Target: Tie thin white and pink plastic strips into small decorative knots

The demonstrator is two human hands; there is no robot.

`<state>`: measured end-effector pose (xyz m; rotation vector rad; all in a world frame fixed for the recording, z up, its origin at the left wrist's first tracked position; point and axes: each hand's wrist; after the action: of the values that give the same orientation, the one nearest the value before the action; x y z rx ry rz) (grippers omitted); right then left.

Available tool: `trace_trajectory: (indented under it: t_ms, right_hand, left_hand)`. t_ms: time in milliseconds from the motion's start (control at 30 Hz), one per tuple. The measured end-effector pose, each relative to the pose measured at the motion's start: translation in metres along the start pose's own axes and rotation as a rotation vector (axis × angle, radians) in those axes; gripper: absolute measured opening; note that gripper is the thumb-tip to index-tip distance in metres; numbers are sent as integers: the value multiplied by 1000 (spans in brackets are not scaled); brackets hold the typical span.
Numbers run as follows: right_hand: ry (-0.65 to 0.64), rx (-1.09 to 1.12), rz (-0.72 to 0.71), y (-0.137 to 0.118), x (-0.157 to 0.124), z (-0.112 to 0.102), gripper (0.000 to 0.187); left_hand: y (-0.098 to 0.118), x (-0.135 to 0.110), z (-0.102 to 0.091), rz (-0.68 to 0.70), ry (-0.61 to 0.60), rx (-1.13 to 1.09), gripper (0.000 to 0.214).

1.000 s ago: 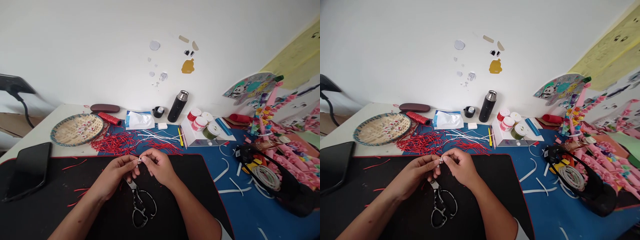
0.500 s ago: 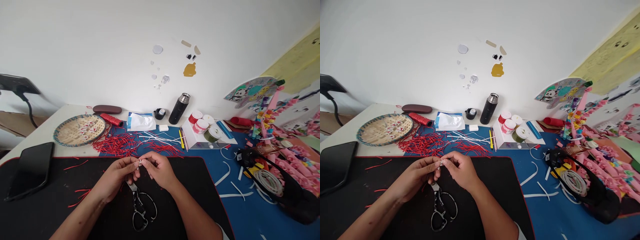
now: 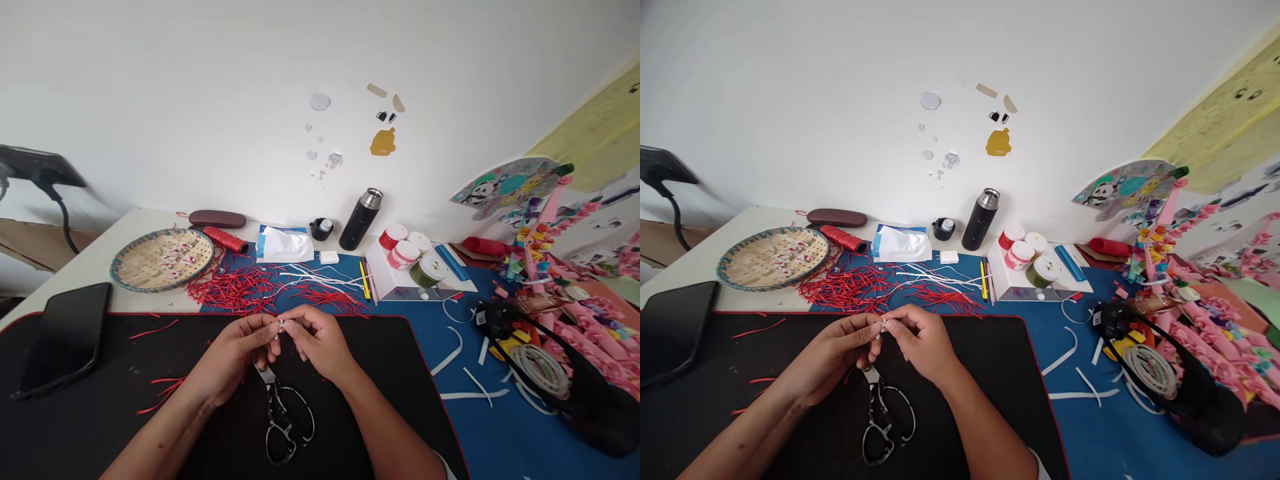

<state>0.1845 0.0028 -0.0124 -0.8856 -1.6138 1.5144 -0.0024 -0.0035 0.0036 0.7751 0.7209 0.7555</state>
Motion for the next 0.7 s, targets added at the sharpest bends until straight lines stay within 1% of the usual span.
trace_trajectory:
  t_ms: [333,700]
  right_hand:
    - [-1,30,17,3,-1,2,24]
    - [16,37,50,6,0,4,33]
  left_hand:
    - [0,1,2,9,10,-15,41]
    - [-1,2,1,22,15,-34,40]
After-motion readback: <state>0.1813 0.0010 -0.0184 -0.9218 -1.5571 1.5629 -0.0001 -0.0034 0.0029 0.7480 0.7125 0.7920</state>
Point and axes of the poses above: each hand's wrist, its own x-axis towards the middle knuckle, its own z-axis out of the palm, y = z × x, and after that the axes turned 12 degrees about -y, right-handed
